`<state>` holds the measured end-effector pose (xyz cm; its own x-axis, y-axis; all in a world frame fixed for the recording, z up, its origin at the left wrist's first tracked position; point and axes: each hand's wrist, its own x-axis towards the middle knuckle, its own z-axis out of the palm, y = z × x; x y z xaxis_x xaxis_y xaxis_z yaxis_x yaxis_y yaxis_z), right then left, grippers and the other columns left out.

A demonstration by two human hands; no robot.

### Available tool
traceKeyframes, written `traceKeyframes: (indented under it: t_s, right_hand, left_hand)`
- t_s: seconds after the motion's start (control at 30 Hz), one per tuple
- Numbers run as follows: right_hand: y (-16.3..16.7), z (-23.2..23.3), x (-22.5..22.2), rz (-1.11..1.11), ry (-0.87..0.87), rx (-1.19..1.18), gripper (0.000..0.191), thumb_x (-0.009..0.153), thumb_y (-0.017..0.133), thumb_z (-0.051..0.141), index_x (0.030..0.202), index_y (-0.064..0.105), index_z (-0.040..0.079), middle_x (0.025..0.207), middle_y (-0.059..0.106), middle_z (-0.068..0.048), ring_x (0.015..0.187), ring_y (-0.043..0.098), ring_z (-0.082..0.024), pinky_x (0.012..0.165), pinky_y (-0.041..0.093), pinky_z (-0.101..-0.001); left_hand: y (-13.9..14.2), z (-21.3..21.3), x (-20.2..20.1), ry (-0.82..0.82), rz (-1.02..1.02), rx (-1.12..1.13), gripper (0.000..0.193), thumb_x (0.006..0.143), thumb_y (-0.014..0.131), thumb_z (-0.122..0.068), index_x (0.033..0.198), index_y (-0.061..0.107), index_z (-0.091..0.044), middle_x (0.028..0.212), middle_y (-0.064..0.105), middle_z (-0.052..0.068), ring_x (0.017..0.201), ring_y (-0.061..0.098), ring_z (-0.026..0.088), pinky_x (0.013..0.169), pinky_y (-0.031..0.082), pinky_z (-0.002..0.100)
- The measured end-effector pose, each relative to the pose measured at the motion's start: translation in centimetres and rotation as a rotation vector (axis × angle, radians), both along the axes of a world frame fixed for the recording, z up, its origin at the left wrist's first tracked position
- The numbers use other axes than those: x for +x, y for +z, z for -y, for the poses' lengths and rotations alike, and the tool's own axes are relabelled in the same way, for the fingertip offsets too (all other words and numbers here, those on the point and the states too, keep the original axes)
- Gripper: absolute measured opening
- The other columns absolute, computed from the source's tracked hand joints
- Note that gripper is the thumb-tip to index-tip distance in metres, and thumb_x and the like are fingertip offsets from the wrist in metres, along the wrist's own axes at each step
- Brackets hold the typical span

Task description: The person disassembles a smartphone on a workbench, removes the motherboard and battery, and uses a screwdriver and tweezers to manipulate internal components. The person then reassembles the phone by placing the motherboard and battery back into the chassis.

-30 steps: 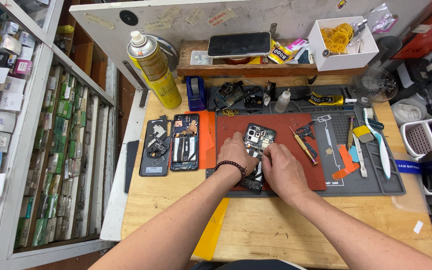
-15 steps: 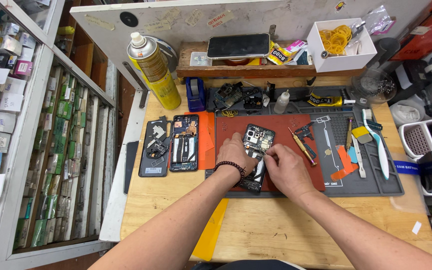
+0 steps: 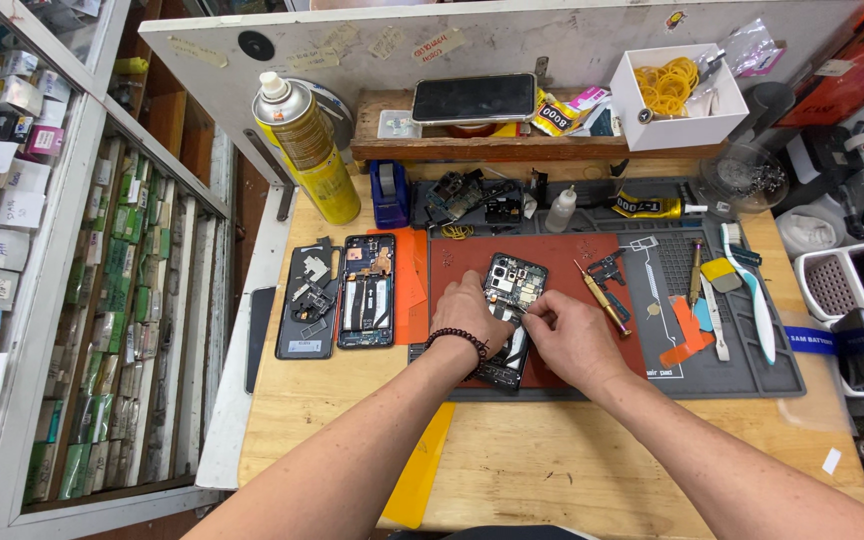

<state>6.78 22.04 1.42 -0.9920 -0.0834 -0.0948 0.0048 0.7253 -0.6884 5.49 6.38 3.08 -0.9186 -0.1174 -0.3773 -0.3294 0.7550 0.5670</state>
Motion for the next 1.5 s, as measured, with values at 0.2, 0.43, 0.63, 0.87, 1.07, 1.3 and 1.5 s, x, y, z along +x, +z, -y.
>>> traceKeyframes:
  t_s: [0.2,0.43,0.63,0.87,1.07,1.3,1.5]
  right_hand:
    - [0.6,0.3,-0.1,0.167,-0.063,0.02,0.016,0.093,0.069,0.022,0.097,0.071,0.006,0.078,0.077,-0.012,0.07,0.075,-0.025,0.068,0.058,-0.0382]
    - [-0.3,0.7,1.3,-0.12,0.019,0.113,0.016,0.094,0.066,0.019,0.099,0.063,0.005,0.097,0.07,-0.012,0.088,0.071,-0.031,0.078,0.056,-0.0438]
    - [-0.9,0.9,1.6,-0.218,0.03,0.139,0.015,0.095,0.064,0.02,0.1,0.062,0.005,0.1,0.068,-0.014,0.092,0.068,-0.036,0.079,0.054,-0.0474]
    - [-0.9,0.9,1.7,-0.22,0.03,0.14,0.016,0.095,0.064,0.02,0.1,0.062,0.005,0.1,0.068,-0.013,0.092,0.068,-0.035,0.08,0.054,-0.0473]
    - [-0.2,0.9,1.5,-0.119,0.017,0.121,0.015,0.094,0.065,0.02,0.098,0.064,0.005,0.096,0.069,-0.012,0.086,0.071,-0.031,0.078,0.056,-0.0437]
    - [0.5,0.8,0.8,-0.039,-0.005,0.069,0.014,0.091,0.068,0.016,0.095,0.067,0.002,0.093,0.073,-0.012,0.085,0.073,-0.028,0.076,0.057,-0.0415]
    - [0.4,0.9,0.9,-0.065,0.012,0.062,0.014,0.092,0.067,0.017,0.096,0.066,0.003,0.093,0.072,-0.012,0.085,0.072,-0.029,0.076,0.057,-0.042]
  left_hand:
    - [0.3,0.0,0.0,0.005,0.013,0.007,0.08,0.07,0.091,-0.027,0.137,0.051,-0.01,0.134,0.056,0.017,0.128,0.057,0.035,0.105,0.049,0.044]
    - [0.1,0.0,0.0,-0.012,0.019,0.005,0.079,0.071,0.09,-0.028,0.137,0.05,-0.009,0.134,0.055,0.017,0.128,0.056,0.035,0.104,0.05,0.045]
    - [0.1,0.0,-0.1,-0.012,0.025,0.003,0.078,0.072,0.089,-0.028,0.137,0.05,-0.009,0.135,0.055,0.017,0.128,0.056,0.035,0.105,0.05,0.045]
    - [-0.2,0.0,-0.2,-0.025,0.012,-0.001,0.079,0.072,0.09,-0.027,0.137,0.05,-0.008,0.135,0.055,0.019,0.129,0.055,0.036,0.105,0.049,0.045]
    - [-0.2,0.1,-0.1,-0.022,0.02,0.005,0.079,0.071,0.09,-0.026,0.136,0.05,-0.008,0.135,0.055,0.018,0.129,0.056,0.036,0.105,0.049,0.045]
    - [-0.2,0.1,0.1,-0.001,-0.009,0.026,0.081,0.069,0.091,-0.024,0.138,0.05,-0.009,0.135,0.055,0.018,0.128,0.056,0.036,0.105,0.049,0.044]
    - [-1.0,0.3,-0.2,-0.024,-0.013,-0.001,0.082,0.069,0.092,-0.027,0.138,0.051,-0.009,0.134,0.056,0.018,0.127,0.057,0.035,0.104,0.049,0.044]
